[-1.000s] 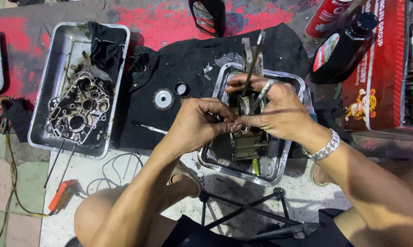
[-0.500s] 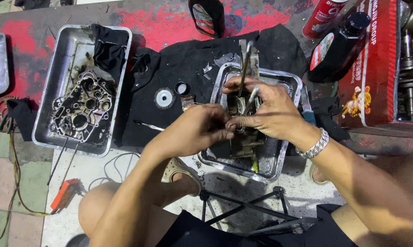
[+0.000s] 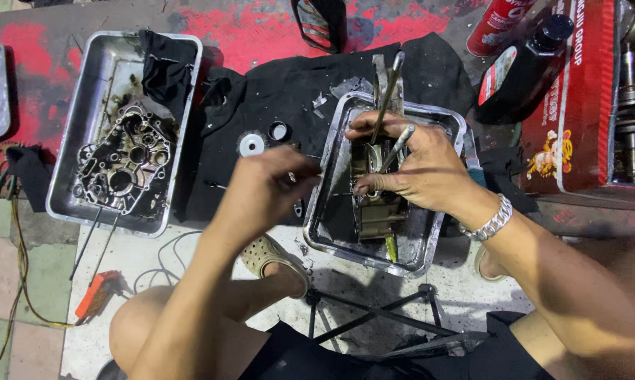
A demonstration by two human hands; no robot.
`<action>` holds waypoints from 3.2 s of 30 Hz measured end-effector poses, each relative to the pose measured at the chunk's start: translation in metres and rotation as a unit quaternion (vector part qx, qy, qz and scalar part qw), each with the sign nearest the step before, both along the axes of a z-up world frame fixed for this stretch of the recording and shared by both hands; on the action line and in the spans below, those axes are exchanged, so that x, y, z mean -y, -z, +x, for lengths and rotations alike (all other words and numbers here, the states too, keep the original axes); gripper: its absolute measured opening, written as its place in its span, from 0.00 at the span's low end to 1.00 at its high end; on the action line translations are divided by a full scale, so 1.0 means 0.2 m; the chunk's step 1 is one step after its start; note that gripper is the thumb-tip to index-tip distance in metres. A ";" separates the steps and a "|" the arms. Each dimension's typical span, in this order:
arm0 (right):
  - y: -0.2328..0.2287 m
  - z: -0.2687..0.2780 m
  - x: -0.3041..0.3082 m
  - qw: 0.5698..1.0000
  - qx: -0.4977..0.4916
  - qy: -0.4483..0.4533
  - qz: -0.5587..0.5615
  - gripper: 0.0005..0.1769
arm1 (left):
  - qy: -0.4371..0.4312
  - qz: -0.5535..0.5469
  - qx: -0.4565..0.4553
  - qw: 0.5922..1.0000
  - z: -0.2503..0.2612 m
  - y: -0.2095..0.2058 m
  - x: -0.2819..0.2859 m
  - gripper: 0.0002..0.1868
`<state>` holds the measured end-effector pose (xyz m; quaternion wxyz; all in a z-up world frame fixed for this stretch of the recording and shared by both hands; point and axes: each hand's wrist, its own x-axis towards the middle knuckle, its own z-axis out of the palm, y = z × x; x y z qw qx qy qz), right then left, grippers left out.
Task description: The person cleans a disassembled engine cylinder head using a utility knife, a toothbrush, and a metal rod. They scrape and scrub various surfaces and crevices, then pour oil onto the part.
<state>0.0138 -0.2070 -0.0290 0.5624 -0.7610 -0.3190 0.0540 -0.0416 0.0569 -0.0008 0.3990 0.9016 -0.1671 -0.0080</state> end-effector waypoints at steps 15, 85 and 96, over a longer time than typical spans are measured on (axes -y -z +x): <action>-0.01 0.00 -0.02 1.000 0.019 -0.002 -0.004 0.39 | 0.182 0.030 0.123 0.975 0.02 -0.01 0.16 0.09; -0.28 -0.09 -0.05 0.753 0.338 -0.187 -0.533 0.05 | 0.027 -0.119 0.253 0.960 0.44 -0.08 0.47 0.48; -0.17 -0.14 0.01 0.697 0.424 -0.199 -0.544 0.16 | -0.016 -0.131 0.252 0.959 0.41 -0.06 0.46 0.49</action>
